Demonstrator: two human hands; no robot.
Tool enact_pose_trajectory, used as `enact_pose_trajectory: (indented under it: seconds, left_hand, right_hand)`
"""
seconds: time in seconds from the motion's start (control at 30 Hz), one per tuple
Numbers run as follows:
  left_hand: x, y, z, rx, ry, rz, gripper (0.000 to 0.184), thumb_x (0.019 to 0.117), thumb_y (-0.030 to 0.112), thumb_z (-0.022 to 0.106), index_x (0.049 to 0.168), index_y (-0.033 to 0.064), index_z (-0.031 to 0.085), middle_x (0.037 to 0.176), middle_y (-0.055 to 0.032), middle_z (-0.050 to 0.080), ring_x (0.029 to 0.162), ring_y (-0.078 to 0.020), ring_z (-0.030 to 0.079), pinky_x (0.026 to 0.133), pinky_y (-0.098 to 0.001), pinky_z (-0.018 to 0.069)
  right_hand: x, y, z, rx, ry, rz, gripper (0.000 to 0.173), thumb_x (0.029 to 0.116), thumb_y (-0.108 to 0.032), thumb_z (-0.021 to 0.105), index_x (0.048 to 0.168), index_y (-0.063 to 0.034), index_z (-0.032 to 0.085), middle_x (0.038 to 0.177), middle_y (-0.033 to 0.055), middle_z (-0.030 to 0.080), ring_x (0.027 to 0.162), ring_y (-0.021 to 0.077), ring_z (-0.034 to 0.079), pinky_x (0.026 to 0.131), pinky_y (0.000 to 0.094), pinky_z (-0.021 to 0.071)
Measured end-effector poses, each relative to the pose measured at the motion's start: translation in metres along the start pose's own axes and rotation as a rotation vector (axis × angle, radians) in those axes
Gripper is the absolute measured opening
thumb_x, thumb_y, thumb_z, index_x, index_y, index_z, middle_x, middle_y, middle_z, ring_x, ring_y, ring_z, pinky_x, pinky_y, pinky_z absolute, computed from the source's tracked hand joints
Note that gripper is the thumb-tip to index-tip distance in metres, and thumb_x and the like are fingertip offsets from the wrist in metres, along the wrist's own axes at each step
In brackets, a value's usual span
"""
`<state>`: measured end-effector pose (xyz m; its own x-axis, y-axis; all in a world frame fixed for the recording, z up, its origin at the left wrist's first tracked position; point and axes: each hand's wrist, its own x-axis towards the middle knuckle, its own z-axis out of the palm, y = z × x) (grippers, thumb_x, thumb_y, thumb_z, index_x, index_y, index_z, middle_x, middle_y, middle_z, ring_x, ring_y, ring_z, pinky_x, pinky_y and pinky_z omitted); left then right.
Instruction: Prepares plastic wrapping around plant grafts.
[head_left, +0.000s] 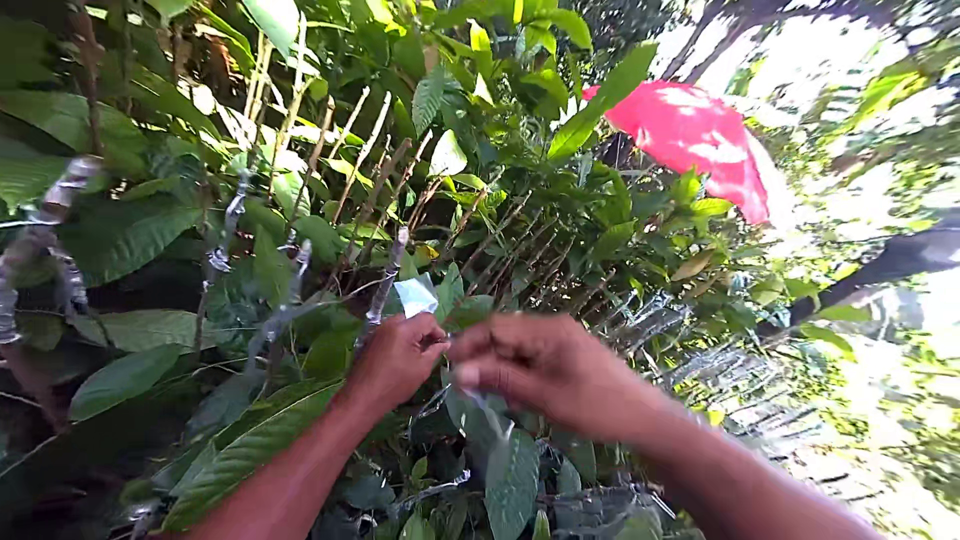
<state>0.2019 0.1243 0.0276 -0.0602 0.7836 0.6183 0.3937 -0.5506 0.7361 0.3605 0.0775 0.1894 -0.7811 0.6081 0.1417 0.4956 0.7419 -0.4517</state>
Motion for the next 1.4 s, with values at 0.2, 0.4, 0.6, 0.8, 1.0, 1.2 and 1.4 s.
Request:
enact_pose_trajectory:
  seconds: [0.2, 0.4, 0.6, 0.8, 1.0, 1.2, 1.4]
  left_hand:
    - [-0.003, -0.012, -0.003, 0.142, 0.045, 0.159, 0.023, 0.0940, 0.030, 0.067, 0.091, 0.0086, 0.074, 0.077, -0.0055, 0.069, 0.064, -0.0163, 0.063, 0.063, -0.0398, 0.0543]
    - [0.012, -0.007, -0.019, 0.016, 0.194, -0.095, 0.016, 0.0896, 0.022, 0.077, 0.093, 0.0077, 0.072, 0.077, -0.0039, 0.067, 0.067, -0.0147, 0.064, 0.065, -0.0400, 0.0557]
    - [-0.003, 0.006, 0.022, 0.145, -0.092, 0.203, 0.019, 0.0945, 0.023, 0.064, 0.091, 0.0071, 0.074, 0.077, -0.0098, 0.069, 0.068, -0.0235, 0.066, 0.064, -0.0467, 0.0560]
    - [0.001, -0.005, 0.003, 0.257, 0.160, 0.276, 0.023, 0.0930, 0.030, 0.064, 0.087, 0.0097, 0.075, 0.068, -0.0051, 0.068, 0.061, -0.0192, 0.063, 0.064, -0.0461, 0.0501]
    - [0.001, -0.004, 0.005, 0.260, 0.177, 0.279, 0.021, 0.0918, 0.029, 0.066, 0.084, 0.0103, 0.072, 0.063, -0.0022, 0.063, 0.057, -0.0161, 0.058, 0.065, -0.0443, 0.0465]
    - [0.009, -0.011, -0.022, 0.181, 0.246, 0.135, 0.016, 0.0933, 0.023, 0.068, 0.097, 0.0079, 0.073, 0.077, -0.0040, 0.069, 0.065, -0.0165, 0.065, 0.063, -0.0430, 0.0549]
    - [0.009, -0.011, -0.024, 0.152, 0.258, 0.108, 0.016, 0.0931, 0.023, 0.069, 0.098, 0.0085, 0.072, 0.080, -0.0021, 0.069, 0.066, -0.0117, 0.064, 0.062, -0.0356, 0.0548]
  right_hand:
    - [0.014, 0.100, -0.019, -0.502, -0.166, 0.321, 0.030, 0.1025, -0.021, 0.061, 0.129, -0.0098, 0.066, 0.114, 0.0140, 0.073, 0.105, 0.0334, 0.070, 0.092, 0.0614, 0.0528]
    - [-0.048, 0.067, 0.011, -0.250, 0.036, 0.157, 0.026, 0.0978, -0.031, 0.069, 0.113, -0.0100, 0.072, 0.078, 0.0005, 0.070, 0.064, 0.0090, 0.065, 0.062, 0.0316, 0.0576]
    - [0.003, 0.053, -0.049, 0.101, 0.002, 0.166, 0.036, 0.1024, -0.009, 0.053, 0.139, -0.0095, 0.054, 0.128, 0.0022, 0.071, 0.099, 0.0081, 0.071, 0.070, 0.0235, 0.0579]
    - [-0.011, 0.072, -0.009, -0.552, 0.097, 0.182, 0.027, 0.0957, -0.023, 0.073, 0.120, -0.0109, 0.068, 0.110, 0.0041, 0.075, 0.097, 0.0182, 0.073, 0.086, 0.0422, 0.0596]
    - [-0.014, 0.083, 0.007, -0.543, 0.147, 0.222, 0.020, 0.0928, -0.021, 0.076, 0.107, -0.0085, 0.070, 0.090, 0.0027, 0.074, 0.085, 0.0196, 0.070, 0.079, 0.0437, 0.0572]
    - [-0.036, 0.075, -0.009, -0.087, 0.082, 0.345, 0.038, 0.0887, -0.031, 0.081, 0.119, -0.0157, 0.063, 0.073, -0.0085, 0.065, 0.063, 0.0003, 0.060, 0.061, 0.0194, 0.0514]
    - [-0.055, 0.083, -0.014, 0.072, 0.116, 0.289, 0.028, 0.0914, -0.028, 0.078, 0.111, -0.0119, 0.066, 0.077, -0.0071, 0.069, 0.065, 0.0007, 0.062, 0.060, 0.0163, 0.0521]
